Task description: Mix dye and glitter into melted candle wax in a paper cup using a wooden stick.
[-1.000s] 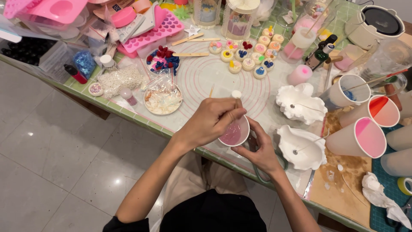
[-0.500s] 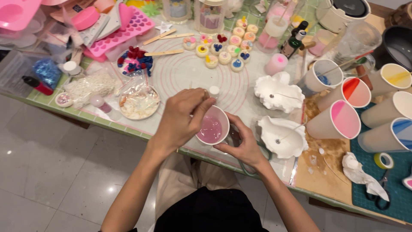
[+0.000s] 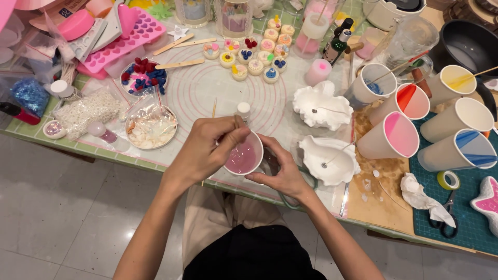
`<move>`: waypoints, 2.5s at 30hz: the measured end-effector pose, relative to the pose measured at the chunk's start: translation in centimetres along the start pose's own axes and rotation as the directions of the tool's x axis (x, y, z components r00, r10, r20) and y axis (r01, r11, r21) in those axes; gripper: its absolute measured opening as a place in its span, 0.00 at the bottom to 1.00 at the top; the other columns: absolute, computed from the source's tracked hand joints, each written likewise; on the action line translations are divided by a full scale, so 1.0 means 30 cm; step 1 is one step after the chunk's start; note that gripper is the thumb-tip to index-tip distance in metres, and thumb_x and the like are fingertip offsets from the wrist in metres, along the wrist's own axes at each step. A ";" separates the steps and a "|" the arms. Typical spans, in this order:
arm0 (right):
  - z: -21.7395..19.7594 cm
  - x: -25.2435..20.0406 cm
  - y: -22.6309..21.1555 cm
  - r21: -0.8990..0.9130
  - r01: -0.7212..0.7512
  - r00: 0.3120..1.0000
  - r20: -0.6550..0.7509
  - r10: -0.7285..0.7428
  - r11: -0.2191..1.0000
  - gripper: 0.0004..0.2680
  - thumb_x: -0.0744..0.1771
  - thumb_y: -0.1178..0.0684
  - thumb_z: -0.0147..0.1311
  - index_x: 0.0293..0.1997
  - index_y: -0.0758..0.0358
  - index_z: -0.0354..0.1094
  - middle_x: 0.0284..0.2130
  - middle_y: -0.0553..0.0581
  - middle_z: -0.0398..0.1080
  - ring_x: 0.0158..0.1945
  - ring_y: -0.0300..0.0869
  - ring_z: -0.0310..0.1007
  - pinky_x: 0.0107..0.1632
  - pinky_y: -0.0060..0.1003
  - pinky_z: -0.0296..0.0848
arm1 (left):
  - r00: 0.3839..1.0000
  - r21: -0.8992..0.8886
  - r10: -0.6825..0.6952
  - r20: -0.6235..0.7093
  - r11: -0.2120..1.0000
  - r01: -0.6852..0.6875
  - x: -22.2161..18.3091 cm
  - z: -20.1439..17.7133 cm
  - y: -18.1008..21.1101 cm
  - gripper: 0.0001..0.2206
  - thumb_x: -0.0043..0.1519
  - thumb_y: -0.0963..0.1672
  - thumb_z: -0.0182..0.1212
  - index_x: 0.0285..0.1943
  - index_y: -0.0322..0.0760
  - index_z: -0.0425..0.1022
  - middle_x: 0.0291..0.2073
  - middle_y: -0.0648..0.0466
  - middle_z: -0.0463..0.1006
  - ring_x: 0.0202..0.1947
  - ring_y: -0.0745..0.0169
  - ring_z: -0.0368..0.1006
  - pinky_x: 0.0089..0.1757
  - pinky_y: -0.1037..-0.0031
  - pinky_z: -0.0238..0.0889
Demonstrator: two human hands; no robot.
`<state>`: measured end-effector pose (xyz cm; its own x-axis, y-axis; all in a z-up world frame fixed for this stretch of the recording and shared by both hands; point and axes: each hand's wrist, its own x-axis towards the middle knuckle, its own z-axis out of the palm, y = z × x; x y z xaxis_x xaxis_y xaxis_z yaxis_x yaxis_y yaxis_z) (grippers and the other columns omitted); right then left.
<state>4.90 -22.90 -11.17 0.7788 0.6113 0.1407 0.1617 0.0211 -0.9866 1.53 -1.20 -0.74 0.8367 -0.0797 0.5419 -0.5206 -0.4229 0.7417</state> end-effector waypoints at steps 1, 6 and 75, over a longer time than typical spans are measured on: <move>-0.002 -0.001 0.005 0.001 -0.001 1.000 0.003 0.001 1.000 0.32 0.60 0.59 0.70 0.73 0.64 0.55 0.63 0.54 0.64 0.66 0.39 0.65 0.68 0.38 0.66 | 1.000 0.001 -0.002 -0.002 1.000 0.002 0.000 -0.001 0.001 0.09 0.66 0.39 0.59 0.34 0.23 0.72 0.27 0.46 0.75 0.26 0.55 0.72 0.32 0.68 0.63; -0.003 0.001 0.017 0.009 0.009 1.000 0.013 -0.009 1.000 0.33 0.61 0.59 0.70 0.73 0.64 0.53 0.63 0.54 0.63 0.66 0.39 0.64 0.69 0.38 0.65 | 1.000 0.009 -0.030 0.008 1.000 0.030 -0.004 -0.007 0.005 0.09 0.66 0.39 0.60 0.34 0.23 0.72 0.26 0.46 0.74 0.25 0.54 0.71 0.31 0.67 0.62; 0.063 -0.003 -0.091 -0.494 0.429 0.894 0.114 -0.433 0.756 0.32 0.56 0.55 0.76 0.65 0.63 0.61 0.62 0.59 0.67 0.69 0.53 0.65 0.69 0.45 0.68 | 0.981 0.069 0.152 -0.121 0.987 -0.144 -0.287 -0.052 0.112 0.03 0.59 0.37 0.65 0.35 0.30 0.75 0.30 0.49 0.77 0.32 0.52 0.75 0.37 0.67 0.67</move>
<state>3.24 -21.52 -8.66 0.5572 0.6275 0.5439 0.7558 -0.1120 -0.6451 -7.68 -0.52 -2.28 0.7211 -0.0330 0.6920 -0.6230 -0.4679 0.6269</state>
